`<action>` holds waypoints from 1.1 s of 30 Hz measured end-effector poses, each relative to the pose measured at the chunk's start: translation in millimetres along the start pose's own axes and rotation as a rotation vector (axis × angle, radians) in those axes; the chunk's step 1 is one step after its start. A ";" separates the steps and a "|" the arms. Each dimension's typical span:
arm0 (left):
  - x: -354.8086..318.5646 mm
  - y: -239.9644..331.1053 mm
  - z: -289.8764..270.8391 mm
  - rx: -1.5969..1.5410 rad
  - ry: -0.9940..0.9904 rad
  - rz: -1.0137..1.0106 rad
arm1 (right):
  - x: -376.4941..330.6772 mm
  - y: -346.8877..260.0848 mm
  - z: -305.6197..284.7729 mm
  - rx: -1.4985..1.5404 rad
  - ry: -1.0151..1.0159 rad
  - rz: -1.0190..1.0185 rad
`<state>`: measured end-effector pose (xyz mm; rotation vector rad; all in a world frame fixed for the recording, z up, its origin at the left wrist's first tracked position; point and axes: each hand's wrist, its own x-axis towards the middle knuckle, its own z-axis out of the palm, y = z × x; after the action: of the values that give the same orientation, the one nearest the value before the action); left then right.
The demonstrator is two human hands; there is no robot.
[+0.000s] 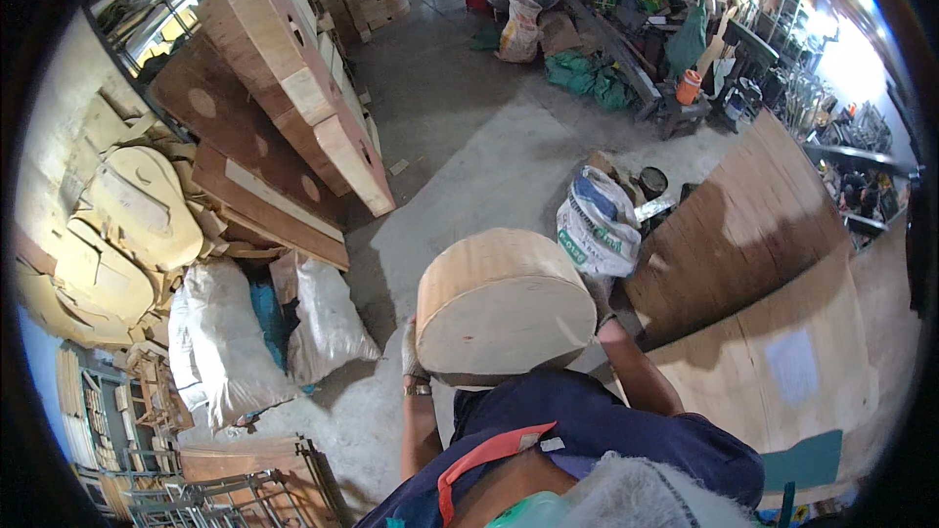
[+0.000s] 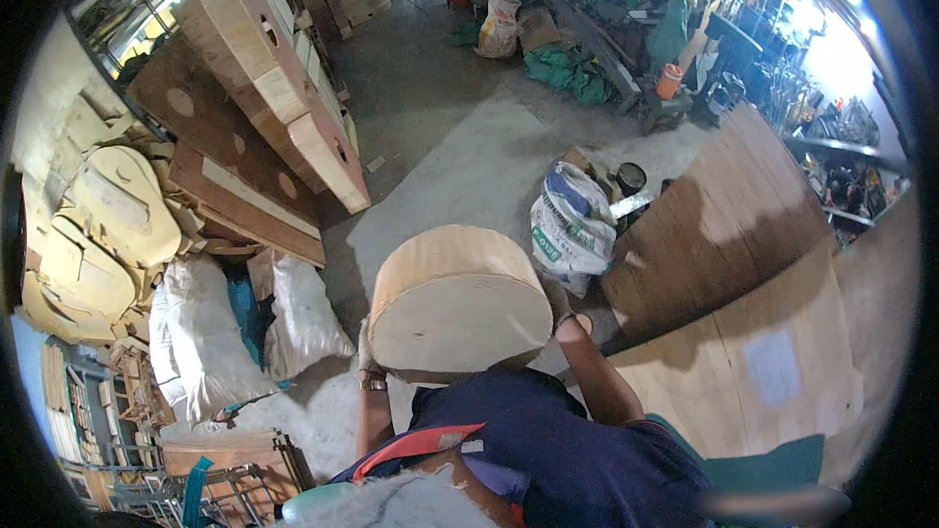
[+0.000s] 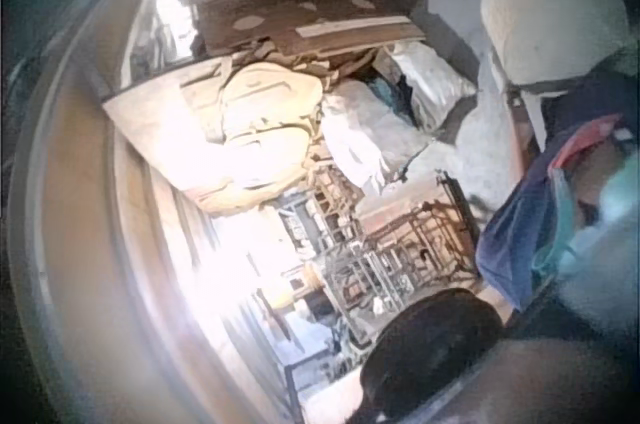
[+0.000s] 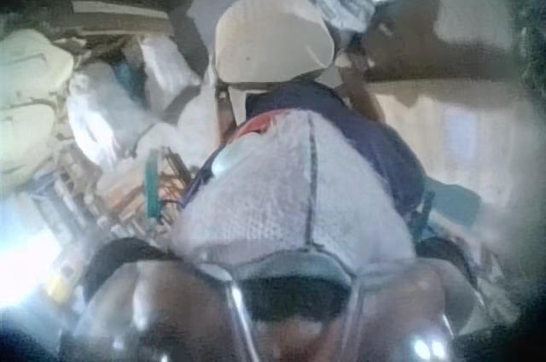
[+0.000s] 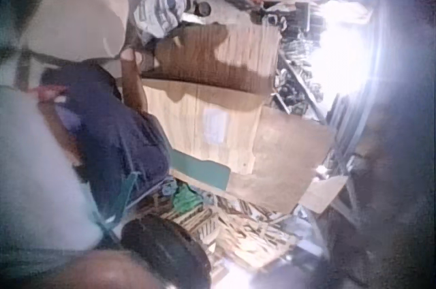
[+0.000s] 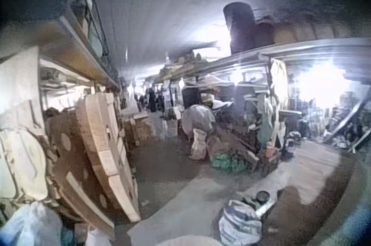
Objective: The person assembles a small wooden box by attaching thin wooden strips to a circular base using a pneumatic nail gun. They repeatedly position strips, fire nails, and rotate the piece to secure each side, then carry the finished box across the workshop.
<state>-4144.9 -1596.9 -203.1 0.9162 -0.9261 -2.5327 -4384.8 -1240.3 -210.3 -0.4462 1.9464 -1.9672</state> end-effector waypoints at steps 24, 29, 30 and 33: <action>675.2 244.5 226.1 0.270 -0.155 -0.196 | 626.1 48.3 86.4 0.489 0.394 0.314; 812.8 298.6 280.8 0.323 -0.150 -0.211 | 791.7 -11.8 87.7 0.187 0.421 0.372; 834.6 308.8 293.0 0.324 -0.145 -0.210 | 823.3 -23.4 84.5 0.077 0.419 0.379; 889.6 341.2 320.9 0.300 -0.127 -0.198 | 907.3 -39.3 82.3 -0.064 0.337 0.306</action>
<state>-5008.1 -2112.2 -203.2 0.9810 -1.3444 -2.6896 -5159.7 -1720.0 -182.1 0.1752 2.1270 -1.8755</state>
